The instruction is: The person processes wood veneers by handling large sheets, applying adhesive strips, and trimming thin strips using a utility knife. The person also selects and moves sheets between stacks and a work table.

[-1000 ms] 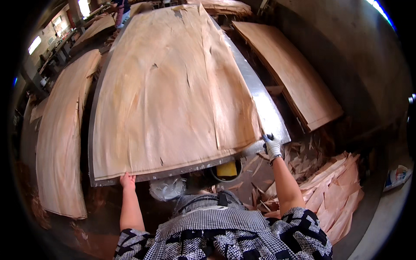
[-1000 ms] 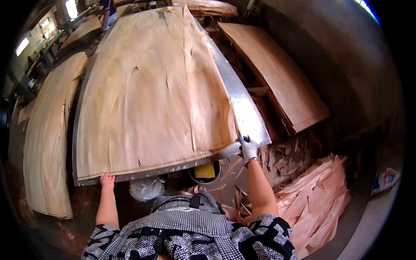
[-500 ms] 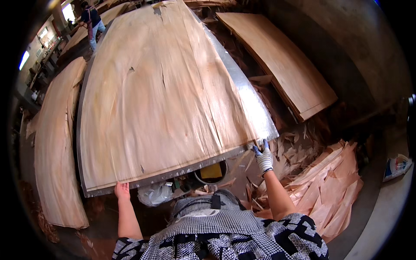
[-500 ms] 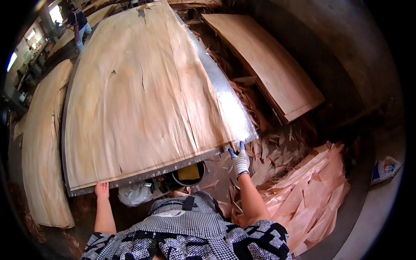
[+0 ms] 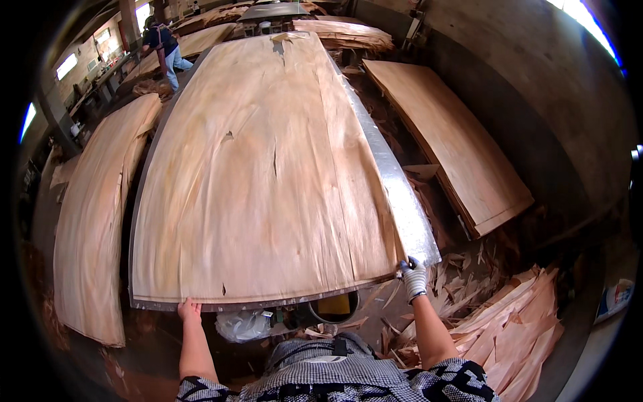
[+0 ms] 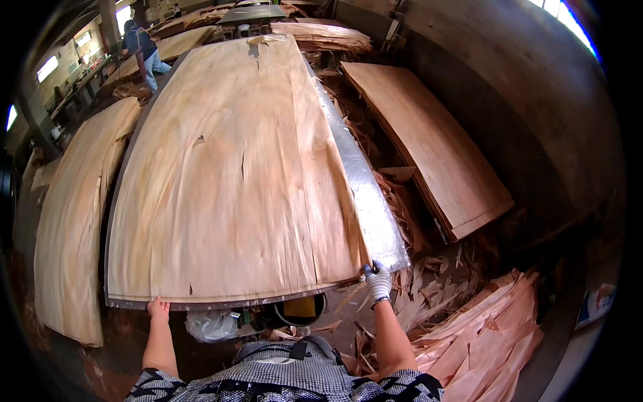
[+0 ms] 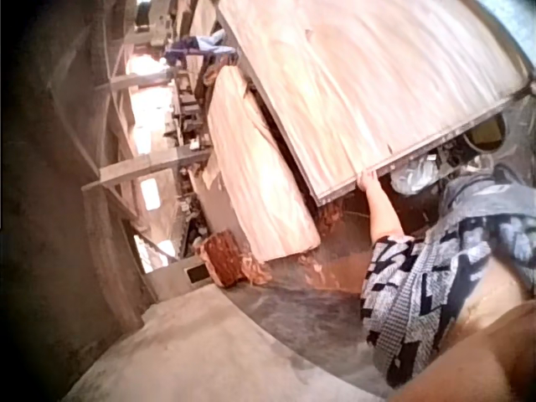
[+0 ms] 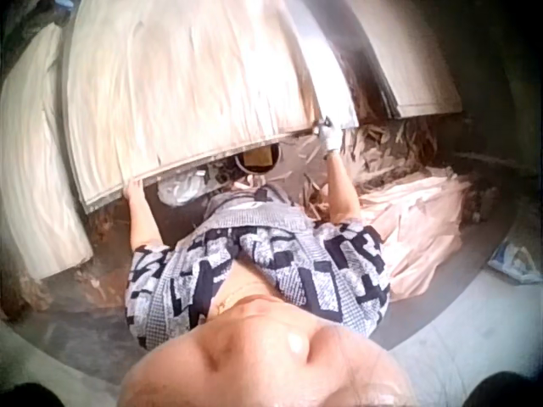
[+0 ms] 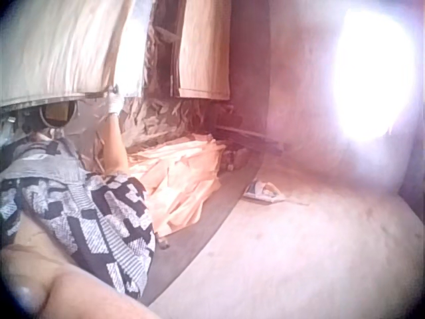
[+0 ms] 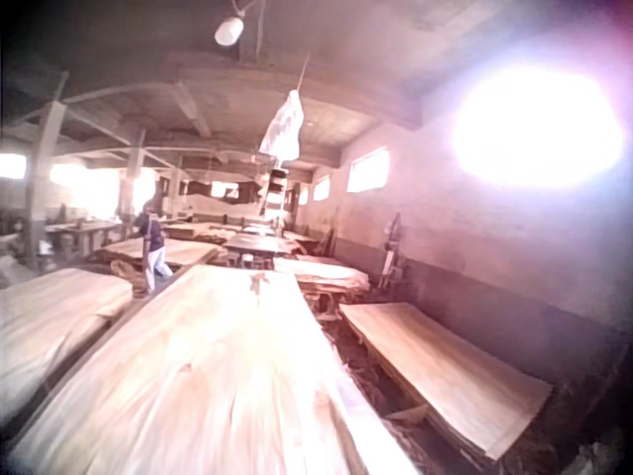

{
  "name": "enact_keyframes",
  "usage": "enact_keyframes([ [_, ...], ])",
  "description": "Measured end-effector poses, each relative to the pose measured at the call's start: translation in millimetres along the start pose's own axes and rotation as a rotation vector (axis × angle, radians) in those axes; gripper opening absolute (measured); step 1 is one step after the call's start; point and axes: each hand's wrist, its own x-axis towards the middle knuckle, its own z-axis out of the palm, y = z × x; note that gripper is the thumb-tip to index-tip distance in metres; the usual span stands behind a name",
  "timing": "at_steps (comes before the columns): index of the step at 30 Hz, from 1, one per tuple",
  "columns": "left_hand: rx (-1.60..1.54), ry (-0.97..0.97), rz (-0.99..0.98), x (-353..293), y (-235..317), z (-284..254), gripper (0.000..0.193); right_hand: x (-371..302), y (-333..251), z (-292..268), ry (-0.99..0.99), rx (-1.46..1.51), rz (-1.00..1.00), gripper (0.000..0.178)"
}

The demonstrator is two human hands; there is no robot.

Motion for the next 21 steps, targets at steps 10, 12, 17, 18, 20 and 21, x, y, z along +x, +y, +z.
enact_keyframes([
  [10, 0.145, -0.105, -0.087, -4.9, 2.0, 2.0, 0.022, -65.5, 21.7, -114.3, 0.274, -0.869, 0.112, 0.032],
  [12, 0.121, -0.078, -0.107, -3.2, 5.4, 0.9, 0.022, -83.7, 33.6, -132.5, 0.309, -0.867, 0.157, 0.027],
  [17, 0.046, 0.002, -0.052, -6.4, -3.3, 6.8, 0.021, -88.9, 20.8, -129.2, 0.165, -0.566, 0.131, 0.03],
  [18, 0.037, 0.019, -0.023, -10.6, -8.3, 11.7, 0.018, -90.8, 18.1, -126.3, 0.176, -0.488, 0.141, 0.03],
  [20, 0.147, -0.064, 0.027, -19.5, -17.8, 24.3, 0.015, -94.5, 22.1, -128.7, 0.158, -0.352, 0.165, 0.03],
  [21, 0.2, -0.113, 0.047, -24.8, -25.7, 32.3, 0.014, -98.1, 40.6, -127.9, 0.237, -0.356, 0.056, 0.028],
])
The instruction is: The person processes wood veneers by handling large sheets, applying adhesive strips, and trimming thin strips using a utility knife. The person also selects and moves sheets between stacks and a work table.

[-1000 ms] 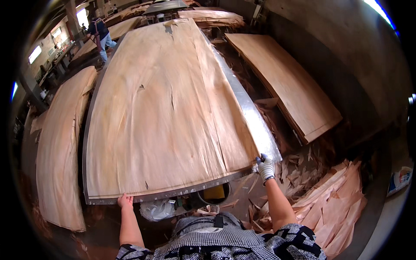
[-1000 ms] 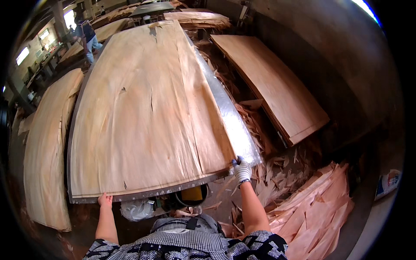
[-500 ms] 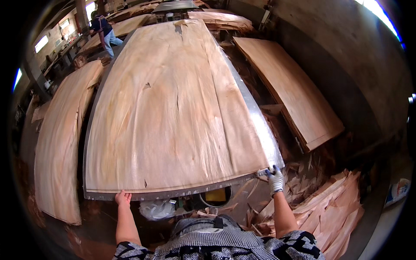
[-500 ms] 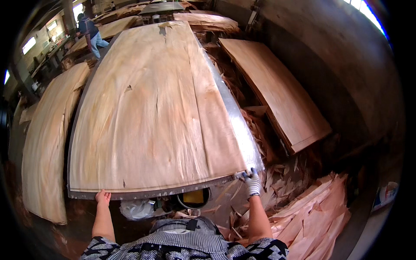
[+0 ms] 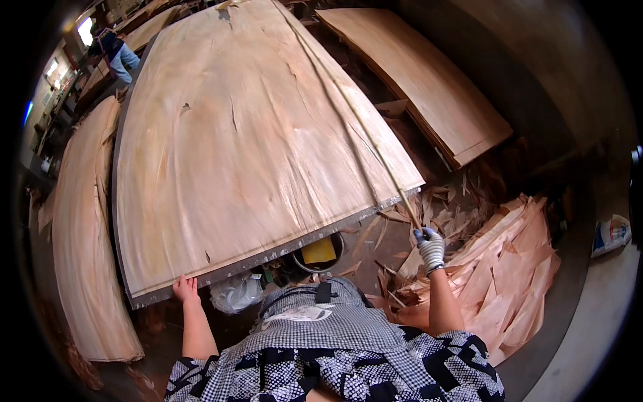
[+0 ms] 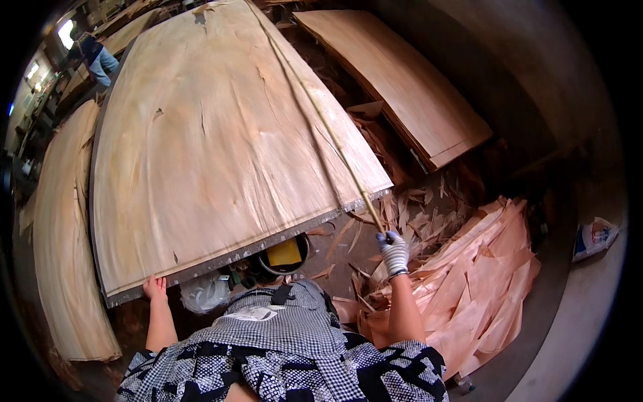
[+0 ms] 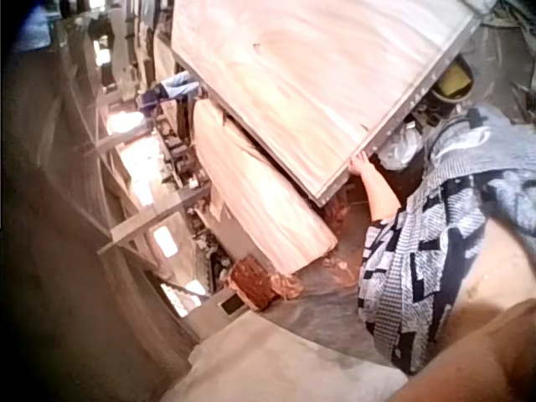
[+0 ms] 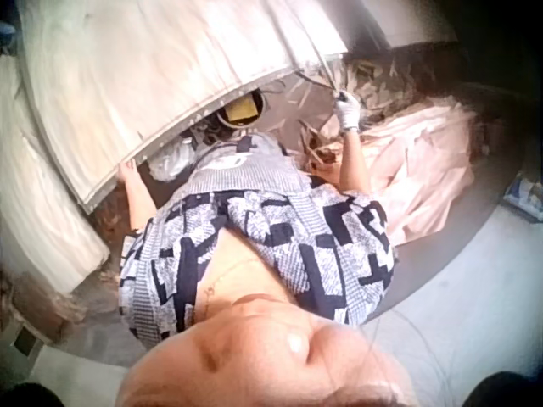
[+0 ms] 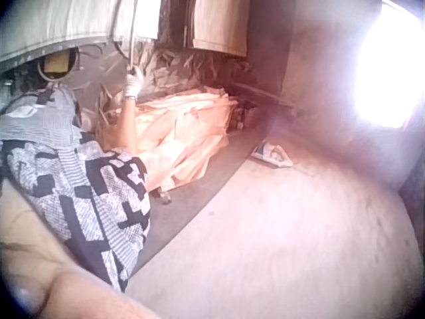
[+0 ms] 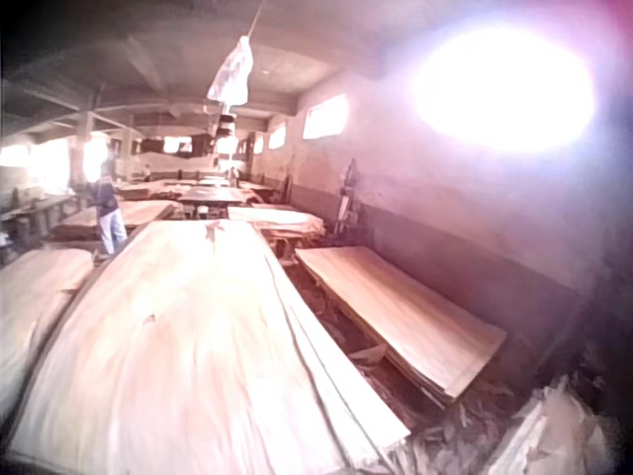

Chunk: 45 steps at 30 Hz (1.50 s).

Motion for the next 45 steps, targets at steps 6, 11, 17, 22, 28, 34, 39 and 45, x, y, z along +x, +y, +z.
enact_keyframes([
  [6, 0.237, 0.047, 0.067, 1.1, 19.9, -23.4, 0.009, -90.5, -85.7, 50.1, -0.14, 0.087, -0.003, 0.025],
  [11, 0.308, 0.025, 0.03, 0.3, 11.0, -6.4, 0.011, -104.6, -64.1, 74.1, -0.138, 0.065, 0.029, 0.032],
  [17, 0.305, 0.029, 0.034, -6.6, 15.2, -9.8, 0.01, -128.8, -87.7, 50.1, -0.169, -0.073, -0.059, 0.026],
  [22, 0.291, 0.017, 0.014, -5.5, 13.1, -9.9, 0.011, -152.4, -80.0, 33.3, -0.144, 0.052, -0.042, 0.027],
  [28, 0.296, 0.023, 0.022, -1.1, 9.7, -15.5, 0.012, -155.8, -106.0, 32.8, -0.15, 0.081, -0.022, 0.025],
  [34, 0.356, -0.132, -0.038, -15.8, 24.5, -24.9, 0.007, -152.5, -110.9, 50.6, -0.168, 0.259, 0.005, 0.019],
  [39, 0.599, -0.216, -0.049, -30.4, 44.5, -38.3, 0.026, -129.3, -127.6, 72.5, -0.219, 0.293, 0.062, 0.024],
  [45, 0.63, -0.225, 0.058, -47.3, 37.8, -44.1, 0.03, -117.3, -135.9, 107.4, -0.217, 0.418, 0.075, 0.025],
])
